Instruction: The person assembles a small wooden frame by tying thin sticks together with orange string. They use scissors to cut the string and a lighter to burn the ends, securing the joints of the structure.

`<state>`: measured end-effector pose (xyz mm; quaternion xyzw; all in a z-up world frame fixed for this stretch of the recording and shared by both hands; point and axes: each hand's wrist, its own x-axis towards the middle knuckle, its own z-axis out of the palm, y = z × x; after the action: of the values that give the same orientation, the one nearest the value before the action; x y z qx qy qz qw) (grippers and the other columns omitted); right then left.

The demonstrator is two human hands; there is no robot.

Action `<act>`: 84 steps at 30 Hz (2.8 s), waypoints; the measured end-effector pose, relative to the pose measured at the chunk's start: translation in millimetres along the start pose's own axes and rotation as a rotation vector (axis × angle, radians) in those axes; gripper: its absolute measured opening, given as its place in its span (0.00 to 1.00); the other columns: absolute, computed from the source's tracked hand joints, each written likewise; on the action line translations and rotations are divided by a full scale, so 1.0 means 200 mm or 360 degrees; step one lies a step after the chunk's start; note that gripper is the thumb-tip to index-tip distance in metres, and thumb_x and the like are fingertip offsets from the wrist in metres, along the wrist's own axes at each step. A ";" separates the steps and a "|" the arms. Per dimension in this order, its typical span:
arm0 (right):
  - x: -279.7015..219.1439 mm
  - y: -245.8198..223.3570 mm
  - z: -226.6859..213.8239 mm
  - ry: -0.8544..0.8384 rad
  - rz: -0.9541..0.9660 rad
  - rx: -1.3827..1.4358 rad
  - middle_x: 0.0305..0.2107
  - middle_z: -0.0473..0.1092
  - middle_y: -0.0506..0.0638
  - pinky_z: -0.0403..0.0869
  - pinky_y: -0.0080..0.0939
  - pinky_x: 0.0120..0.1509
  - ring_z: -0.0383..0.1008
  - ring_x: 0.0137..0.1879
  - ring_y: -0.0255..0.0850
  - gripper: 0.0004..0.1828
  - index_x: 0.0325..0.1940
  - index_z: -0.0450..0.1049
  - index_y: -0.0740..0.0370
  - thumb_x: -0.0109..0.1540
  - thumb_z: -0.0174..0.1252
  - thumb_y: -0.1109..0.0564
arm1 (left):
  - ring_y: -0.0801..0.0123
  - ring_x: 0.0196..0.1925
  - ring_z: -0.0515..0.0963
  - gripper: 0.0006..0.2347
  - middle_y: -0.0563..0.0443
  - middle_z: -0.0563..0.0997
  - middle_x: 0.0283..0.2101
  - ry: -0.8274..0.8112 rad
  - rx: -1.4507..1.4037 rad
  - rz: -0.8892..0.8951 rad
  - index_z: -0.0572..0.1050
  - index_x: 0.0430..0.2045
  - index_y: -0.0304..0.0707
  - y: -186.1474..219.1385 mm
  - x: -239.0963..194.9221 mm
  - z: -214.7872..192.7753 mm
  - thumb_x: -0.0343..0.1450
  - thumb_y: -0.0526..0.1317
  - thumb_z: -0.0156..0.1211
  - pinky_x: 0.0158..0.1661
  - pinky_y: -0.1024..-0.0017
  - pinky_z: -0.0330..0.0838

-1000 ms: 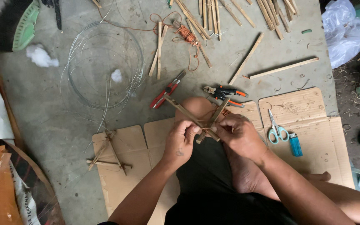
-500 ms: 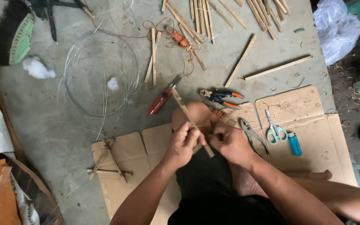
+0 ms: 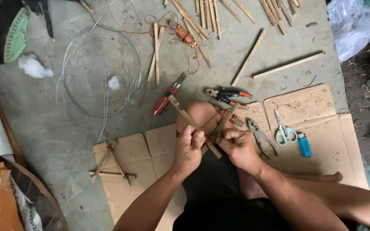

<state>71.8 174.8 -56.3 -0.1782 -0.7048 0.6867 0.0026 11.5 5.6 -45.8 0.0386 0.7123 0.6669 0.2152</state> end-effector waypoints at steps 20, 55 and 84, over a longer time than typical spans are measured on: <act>0.00 -0.30 -0.07 -0.0478 0.0160 -0.0470 0.31 0.79 0.49 0.76 0.35 0.40 0.77 0.33 0.33 0.14 0.52 0.78 0.57 0.62 0.62 0.57 | 0.76 0.33 0.73 0.14 0.52 0.79 0.36 0.0584 0.0155 -0.0196 0.75 0.44 0.34 0.09 -0.12 -0.18 0.78 0.47 0.52 0.36 0.77 0.69; 0.23 -0.49 -0.55 0.0362 -0.1358 -0.1284 0.38 0.71 0.49 0.62 0.50 0.53 0.72 0.44 0.46 0.18 0.48 0.80 0.53 0.54 0.65 0.63 | 0.51 0.38 0.82 0.19 0.44 0.82 0.40 -0.0274 0.1276 0.1165 0.71 0.52 0.34 0.65 0.19 0.24 0.66 0.31 0.64 0.38 0.57 0.75; 0.14 -0.53 -0.64 -0.0718 -0.0419 -0.0482 0.41 0.79 0.53 0.76 0.45 0.52 0.80 0.48 0.45 0.11 0.49 0.80 0.61 0.63 0.64 0.57 | 0.67 0.39 0.83 0.13 0.46 0.79 0.38 -0.1417 0.0608 -0.0083 0.71 0.50 0.34 0.76 0.35 0.28 0.71 0.32 0.57 0.41 0.68 0.80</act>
<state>51.2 306.2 46.4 0.0735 -0.7990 0.5897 -0.0915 -68.2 97.8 82.8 0.3412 0.6615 0.4371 0.5050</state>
